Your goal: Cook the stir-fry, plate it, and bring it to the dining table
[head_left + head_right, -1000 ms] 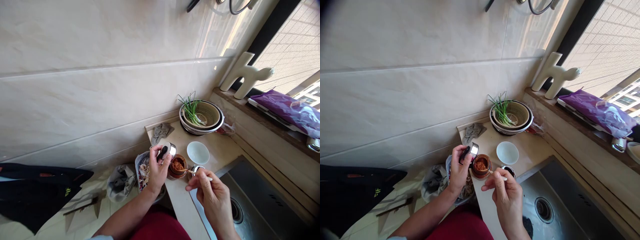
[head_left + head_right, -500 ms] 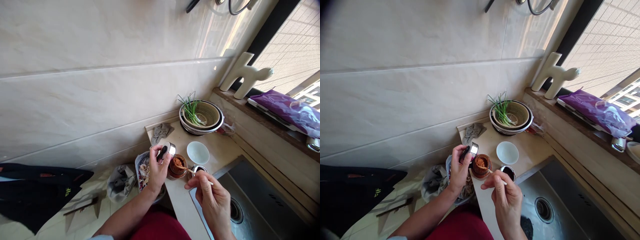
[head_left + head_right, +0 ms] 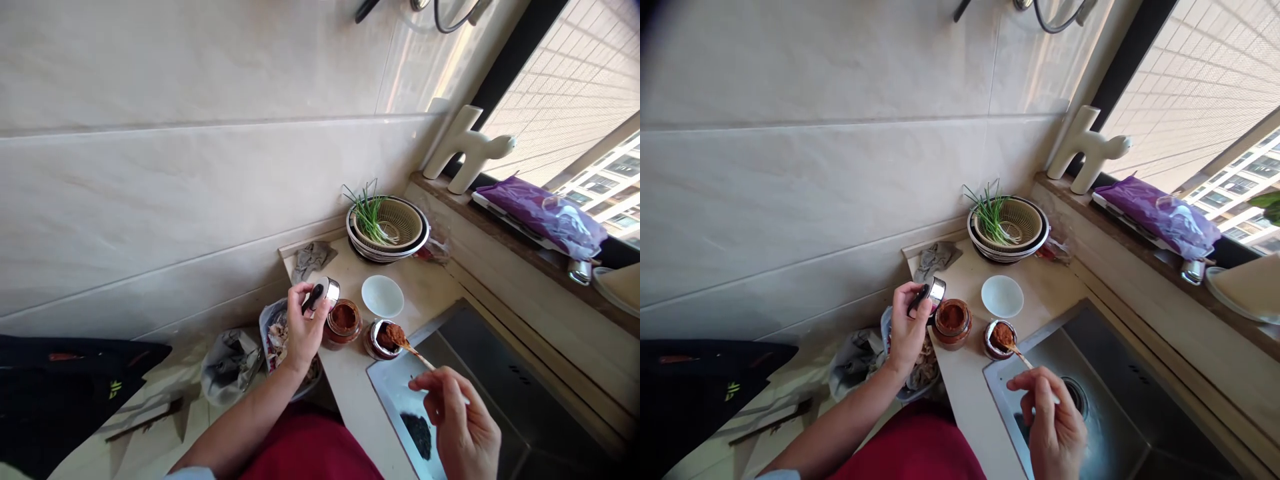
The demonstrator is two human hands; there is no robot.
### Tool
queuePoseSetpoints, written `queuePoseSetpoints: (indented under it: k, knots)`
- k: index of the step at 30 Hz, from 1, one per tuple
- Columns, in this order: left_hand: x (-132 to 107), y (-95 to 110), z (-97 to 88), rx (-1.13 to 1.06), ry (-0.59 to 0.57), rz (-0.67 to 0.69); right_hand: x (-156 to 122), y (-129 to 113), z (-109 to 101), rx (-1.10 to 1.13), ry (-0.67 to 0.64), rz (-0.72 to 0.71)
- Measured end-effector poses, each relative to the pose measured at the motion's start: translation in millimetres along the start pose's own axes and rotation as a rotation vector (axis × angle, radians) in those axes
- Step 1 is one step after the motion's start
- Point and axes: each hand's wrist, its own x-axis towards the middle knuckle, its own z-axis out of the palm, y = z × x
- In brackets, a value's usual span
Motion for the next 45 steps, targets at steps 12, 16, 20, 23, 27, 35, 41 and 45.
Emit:
queuePoseSetpoints:
  k: [12,16,20,23,27,35,41,45]
  knots:
    - [8,-11,-19.9,0.158,-0.227,0.291,34,40,2,-1.225,-0.531,-0.564]
    - [12,3,-24.3,0.367,-0.359,0.452,42,33,5,-1.373,-0.655,-0.554]
    - [20,24,-22.7,0.515,-0.562,0.561,41,21,-8,-1.251,-0.447,-0.586]
    - [25,32,-20.0,0.557,-0.666,0.582,37,8,-14,-1.042,-0.268,-0.627]
    - [28,37,-16.3,0.668,-0.739,0.577,36,-12,-6,-0.852,-0.351,-0.631]
    - [45,48,-9.3,0.686,-0.893,0.511,64,-67,53,-0.93,-0.739,-0.761]
    - [41,-11,-42.3,0.254,-0.836,0.221,77,-93,93,-1.177,-0.985,-0.854]
    - [2,-67,-36.3,0.18,-0.739,0.046,80,-97,108,-1.306,-1.072,-0.865]
